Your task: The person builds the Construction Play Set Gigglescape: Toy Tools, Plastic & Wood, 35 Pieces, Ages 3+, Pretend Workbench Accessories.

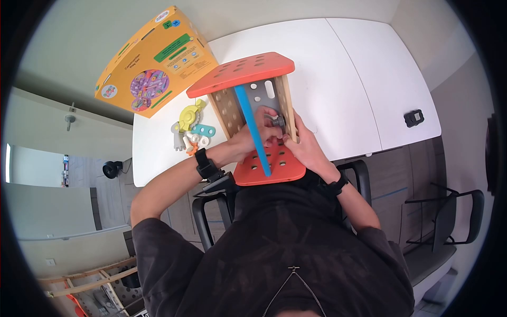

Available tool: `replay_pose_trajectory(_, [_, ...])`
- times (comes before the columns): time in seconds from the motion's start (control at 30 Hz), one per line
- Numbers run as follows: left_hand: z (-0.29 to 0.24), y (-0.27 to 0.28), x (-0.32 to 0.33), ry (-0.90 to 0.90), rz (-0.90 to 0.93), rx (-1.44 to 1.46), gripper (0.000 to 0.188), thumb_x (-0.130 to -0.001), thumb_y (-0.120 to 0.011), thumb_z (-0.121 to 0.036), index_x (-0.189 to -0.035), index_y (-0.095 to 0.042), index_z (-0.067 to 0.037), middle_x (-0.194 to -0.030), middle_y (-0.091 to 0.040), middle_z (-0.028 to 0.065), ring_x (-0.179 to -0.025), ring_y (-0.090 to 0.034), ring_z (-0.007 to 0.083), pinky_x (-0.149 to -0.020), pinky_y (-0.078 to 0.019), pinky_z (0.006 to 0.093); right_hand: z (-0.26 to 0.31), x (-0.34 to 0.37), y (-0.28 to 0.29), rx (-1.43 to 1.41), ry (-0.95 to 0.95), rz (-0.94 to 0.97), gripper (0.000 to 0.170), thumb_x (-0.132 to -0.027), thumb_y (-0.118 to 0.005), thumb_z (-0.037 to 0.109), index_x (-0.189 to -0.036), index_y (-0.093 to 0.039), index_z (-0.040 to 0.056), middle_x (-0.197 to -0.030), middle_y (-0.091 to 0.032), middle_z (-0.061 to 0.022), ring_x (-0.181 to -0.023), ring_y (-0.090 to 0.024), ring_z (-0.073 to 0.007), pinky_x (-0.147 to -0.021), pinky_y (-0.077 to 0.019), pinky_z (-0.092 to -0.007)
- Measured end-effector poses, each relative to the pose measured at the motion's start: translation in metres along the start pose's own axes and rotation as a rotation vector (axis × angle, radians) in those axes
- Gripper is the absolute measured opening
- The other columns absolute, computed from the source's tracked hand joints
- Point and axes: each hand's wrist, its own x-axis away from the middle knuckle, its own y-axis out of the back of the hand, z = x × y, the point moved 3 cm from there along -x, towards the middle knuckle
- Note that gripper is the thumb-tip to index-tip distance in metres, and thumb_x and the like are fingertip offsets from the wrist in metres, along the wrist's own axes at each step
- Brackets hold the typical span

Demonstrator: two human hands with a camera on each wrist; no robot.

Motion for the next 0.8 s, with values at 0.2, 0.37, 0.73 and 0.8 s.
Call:
replay_pose_trajectory(0.2, [0.007, 0.008, -0.004, 0.141, 0.122, 0.216, 0.043, -0.109, -0.061, -0.035, -0.136, -0.039, -0.010, -0.108, -0.061, 0.0064, -0.085, -0.061, 0.0115, -0.073, -0.0533, 0.0279, 0.000, 0.000, 0.000, 0.020, 0.018, -0.001, 0.085, -0.098, -0.061, 0.006, -0.170, -0.017, 0.0002, -0.120, -0.071, -0.0179, -0.108, -0.071, -0.0258, -0.099, -0.0541, -0.0377])
replay_pose_trajectory(0.37, [0.010, 0.007, -0.007, 0.058, 0.116, 0.074, 0.046, -0.109, -0.059, -0.042, -0.134, -0.041, -0.008, -0.108, -0.059, 0.0062, -0.083, -0.062, 0.0130, -0.071, -0.0545, 0.0287, 0.002, 0.000, 0.000, 0.038, 0.008, 0.007, 0.084, -0.098, -0.061, 0.006, -0.170, -0.017, 0.0002, -0.120, -0.071, -0.0180, -0.106, -0.071, -0.0266, -0.098, -0.0541, -0.0378])
replay_pose_trajectory(0.73, [0.019, 0.010, -0.012, 0.194, 0.199, 0.233, 0.051, -0.110, -0.057, -0.052, -0.125, -0.047, -0.004, -0.105, -0.062, 0.0100, -0.080, -0.070, 0.0201, -0.067, -0.0633, 0.0335, 0.001, -0.002, 0.000, 0.051, 0.013, 0.006, 0.084, -0.097, -0.060, 0.004, -0.169, -0.017, -0.0008, -0.120, -0.071, -0.0201, -0.108, -0.072, -0.0265, -0.099, -0.0548, -0.0385])
replay_pose_trajectory(0.8, [0.021, 0.005, -0.014, 0.131, 0.190, 0.202, 0.052, -0.110, -0.055, -0.053, -0.125, -0.048, -0.004, -0.104, -0.061, 0.0093, -0.080, -0.069, 0.0208, -0.065, -0.0639, 0.0334, 0.005, -0.001, 0.000, 0.014, -0.008, 0.016, 0.084, -0.097, -0.060, 0.004, -0.169, -0.017, -0.0006, -0.121, -0.071, -0.0203, -0.107, -0.072, -0.0269, -0.099, -0.0548, -0.0385])
